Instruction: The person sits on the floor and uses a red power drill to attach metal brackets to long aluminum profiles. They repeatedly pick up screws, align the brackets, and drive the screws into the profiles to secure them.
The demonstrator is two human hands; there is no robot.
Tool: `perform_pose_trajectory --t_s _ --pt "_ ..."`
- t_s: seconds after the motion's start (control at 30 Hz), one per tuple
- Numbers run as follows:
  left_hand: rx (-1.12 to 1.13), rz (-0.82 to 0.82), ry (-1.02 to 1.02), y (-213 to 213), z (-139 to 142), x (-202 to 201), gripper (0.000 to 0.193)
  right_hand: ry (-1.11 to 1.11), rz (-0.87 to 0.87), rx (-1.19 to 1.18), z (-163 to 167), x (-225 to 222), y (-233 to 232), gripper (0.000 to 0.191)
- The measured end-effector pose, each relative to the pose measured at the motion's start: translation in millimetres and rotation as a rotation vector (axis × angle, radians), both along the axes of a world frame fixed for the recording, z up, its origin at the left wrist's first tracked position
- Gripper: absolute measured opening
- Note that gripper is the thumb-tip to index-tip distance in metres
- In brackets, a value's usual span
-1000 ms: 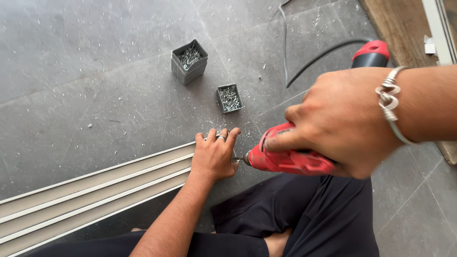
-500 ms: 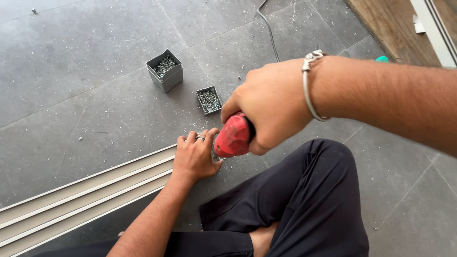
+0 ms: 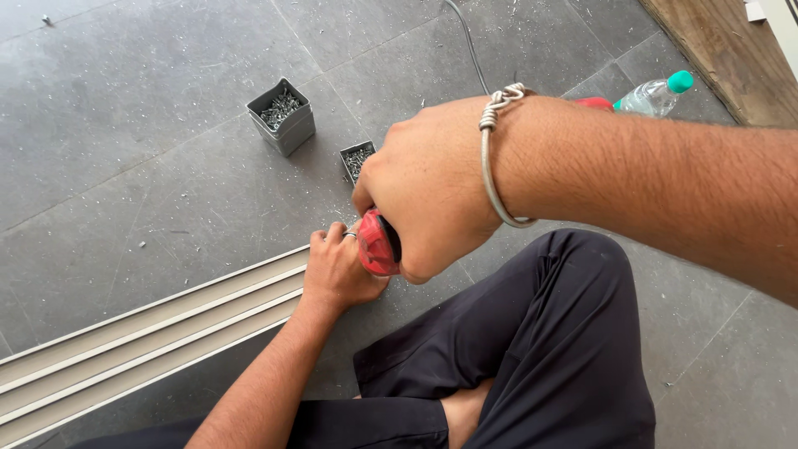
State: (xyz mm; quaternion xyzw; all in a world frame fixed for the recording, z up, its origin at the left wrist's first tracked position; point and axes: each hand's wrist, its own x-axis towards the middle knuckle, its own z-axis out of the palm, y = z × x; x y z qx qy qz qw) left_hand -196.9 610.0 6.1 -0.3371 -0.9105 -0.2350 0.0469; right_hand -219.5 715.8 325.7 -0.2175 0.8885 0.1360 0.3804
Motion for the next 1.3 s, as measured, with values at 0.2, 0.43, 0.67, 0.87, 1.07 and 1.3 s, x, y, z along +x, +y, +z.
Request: perform_pose_trajectory --t_s 0.2,0.43,0.67,0.87,1.07,1.3 --pt "-0.021 -0.003 0.006 0 0 0 0.054 0.011 -0.025 0.001 1 0 0 0.054" --pt "0.055 0.021 0.033 0 -6 0 0.076 -0.005 -0.045 0.024 2 5 6 0.056" --pt "-0.024 0.017 0.027 0 -7 -1 0.069 0.008 -0.067 -0.026 1 10 7 0.049" --pt "0.038 0.011 0.012 0 -7 -1 0.073 0.018 -0.052 -0.035 3 15 9 0.044" --pt "-0.059 0.007 -0.004 0 -10 0 0.060 -0.009 -0.026 -0.009 2 13 8 0.051" --pt "-0.047 0.012 0.020 0 -6 -1 0.061 0.039 -0.026 -0.063 2 12 13 0.055"
